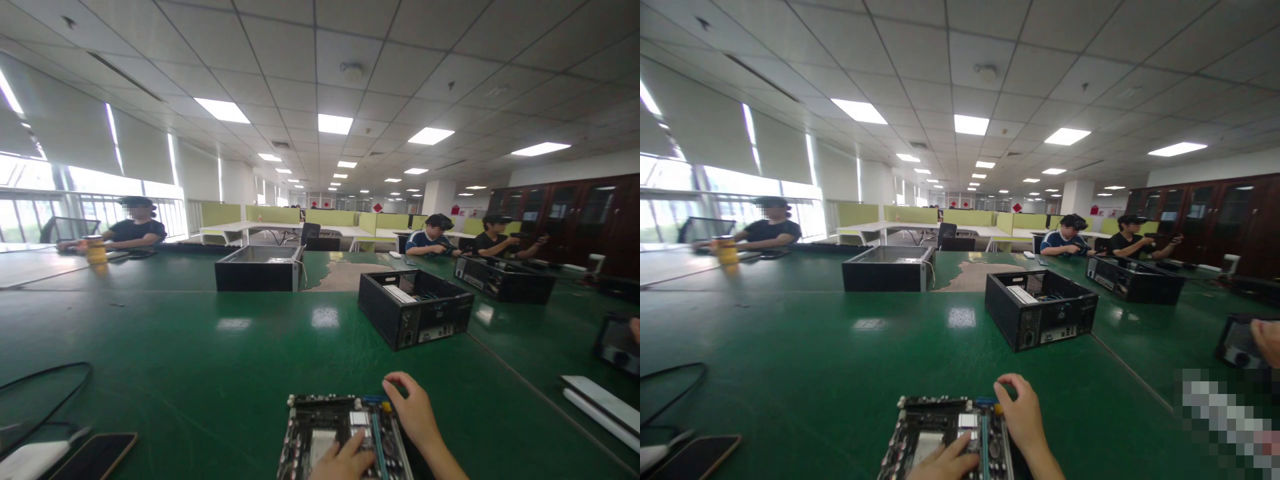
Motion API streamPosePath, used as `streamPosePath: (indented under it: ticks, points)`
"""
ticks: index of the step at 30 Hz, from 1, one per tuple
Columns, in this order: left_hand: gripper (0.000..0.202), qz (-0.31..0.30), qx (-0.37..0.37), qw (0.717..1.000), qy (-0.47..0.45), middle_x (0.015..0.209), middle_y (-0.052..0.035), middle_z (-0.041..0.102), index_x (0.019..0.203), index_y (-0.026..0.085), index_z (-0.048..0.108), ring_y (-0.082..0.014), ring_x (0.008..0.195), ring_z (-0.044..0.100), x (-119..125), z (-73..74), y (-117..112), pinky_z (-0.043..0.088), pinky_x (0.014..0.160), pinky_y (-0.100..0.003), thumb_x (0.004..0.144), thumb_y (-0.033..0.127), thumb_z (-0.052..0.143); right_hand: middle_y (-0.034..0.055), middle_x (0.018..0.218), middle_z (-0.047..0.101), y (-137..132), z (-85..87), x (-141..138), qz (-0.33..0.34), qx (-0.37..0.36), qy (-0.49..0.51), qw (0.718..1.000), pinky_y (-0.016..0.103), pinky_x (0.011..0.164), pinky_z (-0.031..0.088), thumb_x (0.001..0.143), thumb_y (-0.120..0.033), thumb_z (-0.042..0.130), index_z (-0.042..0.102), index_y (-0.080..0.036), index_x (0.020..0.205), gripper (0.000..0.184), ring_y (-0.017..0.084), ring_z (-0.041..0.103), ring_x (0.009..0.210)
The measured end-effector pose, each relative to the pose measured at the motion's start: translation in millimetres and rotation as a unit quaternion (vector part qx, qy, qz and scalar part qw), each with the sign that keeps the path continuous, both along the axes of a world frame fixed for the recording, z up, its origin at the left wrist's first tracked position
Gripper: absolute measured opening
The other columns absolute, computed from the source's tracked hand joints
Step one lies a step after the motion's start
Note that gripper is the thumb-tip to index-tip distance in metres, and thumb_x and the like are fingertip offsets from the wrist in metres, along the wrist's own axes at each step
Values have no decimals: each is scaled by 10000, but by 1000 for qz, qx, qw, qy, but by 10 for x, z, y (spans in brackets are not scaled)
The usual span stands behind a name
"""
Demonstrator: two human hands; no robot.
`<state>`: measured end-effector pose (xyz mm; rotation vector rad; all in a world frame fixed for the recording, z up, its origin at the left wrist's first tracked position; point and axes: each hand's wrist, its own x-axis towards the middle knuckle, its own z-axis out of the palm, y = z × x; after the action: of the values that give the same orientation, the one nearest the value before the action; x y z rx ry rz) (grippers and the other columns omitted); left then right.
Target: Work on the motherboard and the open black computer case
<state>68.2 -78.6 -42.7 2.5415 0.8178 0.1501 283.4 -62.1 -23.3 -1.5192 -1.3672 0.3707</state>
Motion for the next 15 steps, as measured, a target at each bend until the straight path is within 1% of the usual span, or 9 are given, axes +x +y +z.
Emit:
streamPosePath:
  ticks: [2,3,4,6,8,11,15]
  points:
    - [264,6,33,999,19,1409,-17,521,1111,364,641,-319,1420,270,-192,336,40,341,1098,-561,886,330,509,68,937,688,10,-12,46,-7,-12,5,1000,364,897,452,811,-455,534,674,-211,858,284,246,610,945]
    - [279,14,44,999,18,1424,-26,504,1113,340,641,-323,1421,263,-311,476,78,325,1112,-544,842,339,576,67,936,689,12,-15,58,-9,-17,7,1000,365,895,455,809,-458,533,675,-214,856,286,248,612,945]
    - [324,33,53,998,11,1435,-30,492,1128,325,632,-317,1422,264,-439,589,130,305,1131,-521,805,340,617,66,935,690,12,-15,63,-7,-23,7,1000,367,890,458,808,-460,532,677,-217,853,286,250,613,944]
    - [394,89,67,994,-4,1451,-29,474,1171,308,608,-294,1423,266,-712,726,282,265,1160,-476,781,352,631,66,936,692,5,-6,55,0,-30,6,1000,369,877,466,809,-462,529,683,-222,852,288,253,617,940]
    - [369,153,78,985,0,1458,-23,469,1176,296,612,-275,1427,261,-991,763,483,248,1170,-454,816,367,574,65,937,694,-7,12,36,8,-36,2,999,371,864,472,814,-458,525,687,-224,854,287,253,621,934]
    - [371,233,98,967,30,1470,-20,454,1174,281,625,-274,1429,258,-1401,731,810,242,1172,-438,845,412,514,63,947,692,-19,33,12,14,-45,-5,999,371,862,470,824,-446,516,684,-225,862,281,250,619,939]
    - [420,296,137,943,70,1448,-44,482,1218,256,612,-300,1402,315,-1906,680,1163,276,1148,-438,862,413,454,58,936,689,1,12,18,14,-51,-20,998,362,850,469,830,-446,505,683,-228,857,282,243,620,934]
